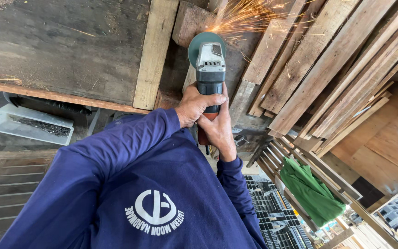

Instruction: The person uses an angle grinder to smooth and sand the edges and surface of a wooden block held against a workbench, occasionally moving other pieces of wood aside.

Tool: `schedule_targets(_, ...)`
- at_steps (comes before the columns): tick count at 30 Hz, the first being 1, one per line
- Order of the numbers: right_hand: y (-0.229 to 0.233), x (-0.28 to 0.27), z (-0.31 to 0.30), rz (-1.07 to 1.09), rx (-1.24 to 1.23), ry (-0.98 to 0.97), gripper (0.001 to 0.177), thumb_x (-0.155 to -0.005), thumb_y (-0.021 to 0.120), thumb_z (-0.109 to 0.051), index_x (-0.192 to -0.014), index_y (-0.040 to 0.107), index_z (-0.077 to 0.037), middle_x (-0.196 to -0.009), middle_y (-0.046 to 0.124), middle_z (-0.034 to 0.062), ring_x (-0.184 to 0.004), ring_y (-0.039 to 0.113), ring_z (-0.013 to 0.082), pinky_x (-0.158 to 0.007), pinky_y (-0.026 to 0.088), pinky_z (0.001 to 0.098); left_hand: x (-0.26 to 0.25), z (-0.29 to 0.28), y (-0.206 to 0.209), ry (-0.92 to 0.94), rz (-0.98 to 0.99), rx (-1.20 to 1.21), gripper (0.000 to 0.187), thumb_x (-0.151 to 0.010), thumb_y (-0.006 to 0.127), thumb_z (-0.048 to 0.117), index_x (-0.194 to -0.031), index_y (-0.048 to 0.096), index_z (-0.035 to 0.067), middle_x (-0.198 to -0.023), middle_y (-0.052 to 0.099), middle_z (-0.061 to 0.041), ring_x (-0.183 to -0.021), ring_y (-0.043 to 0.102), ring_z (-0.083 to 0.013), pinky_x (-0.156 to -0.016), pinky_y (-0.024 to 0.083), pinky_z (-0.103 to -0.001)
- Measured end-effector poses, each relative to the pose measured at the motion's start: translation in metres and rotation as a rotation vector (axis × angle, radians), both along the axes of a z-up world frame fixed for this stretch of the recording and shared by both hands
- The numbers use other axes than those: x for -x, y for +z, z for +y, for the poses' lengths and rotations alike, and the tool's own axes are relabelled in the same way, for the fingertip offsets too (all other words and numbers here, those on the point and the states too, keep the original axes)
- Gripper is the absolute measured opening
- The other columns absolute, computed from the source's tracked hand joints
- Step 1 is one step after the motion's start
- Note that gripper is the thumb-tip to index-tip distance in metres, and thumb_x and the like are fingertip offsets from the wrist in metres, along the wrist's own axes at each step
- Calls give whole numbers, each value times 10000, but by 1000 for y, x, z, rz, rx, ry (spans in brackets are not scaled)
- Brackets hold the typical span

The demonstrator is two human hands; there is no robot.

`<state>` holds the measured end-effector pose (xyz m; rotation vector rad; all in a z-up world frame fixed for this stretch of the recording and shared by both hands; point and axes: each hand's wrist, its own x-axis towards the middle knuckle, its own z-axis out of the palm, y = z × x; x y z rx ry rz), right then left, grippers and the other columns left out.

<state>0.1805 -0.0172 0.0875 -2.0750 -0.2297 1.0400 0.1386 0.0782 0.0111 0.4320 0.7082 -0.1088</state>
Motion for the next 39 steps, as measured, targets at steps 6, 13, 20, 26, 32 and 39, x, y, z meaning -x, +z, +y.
schedule_targets(6, 5, -2, 2, -34, 62, 31, 1027, -834, 759, -173, -1636, 125, -85, -1377, 572, 190, -1182, 650, 244, -975, 570, 381, 2, -2, -4, -1, -29, 33, 439, -758, 846, 188, -1115, 659, 14, -988, 721, -93, -870, 708, -185, -816, 615, -371)
schedule_targets(13, 8, -5, 2, -41, 83, 43, 1016, -809, 706, -146, -1645, 132, -77, -1305, 600, 195, -1103, 656, 238, -917, 586, 376, -2, -6, -7, -9, -13, 30, 445, -754, 851, 188, -1115, 668, 4, -990, 727, -101, -870, 709, -189, -811, 613, -371)
schedule_targets(20, 12, -10, 4, -8, 103, 20, 1024, -823, 728, -175, -1635, 111, -83, -1306, 599, 189, -1115, 670, 241, -916, 599, 371, -7, -6, -4, -20, -15, 64, 490, -740, 851, 195, -1134, 638, -3, -995, 718, -118, -883, 720, -209, -821, 627, -388)
schedule_targets(26, 15, -15, -1, -15, 69, -1, 1038, -828, 751, -155, -1646, 116, -84, -1350, 589, 208, -1155, 658, 259, -949, 589, 380, -14, -15, -5, 9, -47, 75, 496, -751, 849, 196, -1148, 630, -3, -1008, 722, -139, -880, 722, -225, -813, 624, -402)
schedule_targets(32, 17, -19, -2, -27, 65, 76, 1021, -819, 733, -146, -1648, 141, -83, -1377, 591, 202, -1198, 662, 255, -980, 576, 381, -8, -12, 2, 74, -58, 66, 440, -782, 835, 206, -1122, 661, -15, -981, 716, -127, -868, 714, -214, -792, 624, -399)
schedule_targets(39, 14, -46, -13, -60, 14, 241, 1013, -830, 754, -127, -1646, 161, -41, -1408, 585, 217, -1272, 632, 285, -1064, 535, 396, -17, -26, 4, 166, -31, 61, 403, -794, 819, 235, -1080, 693, -19, -919, 737, -131, -799, 718, -218, -743, 616, -379)
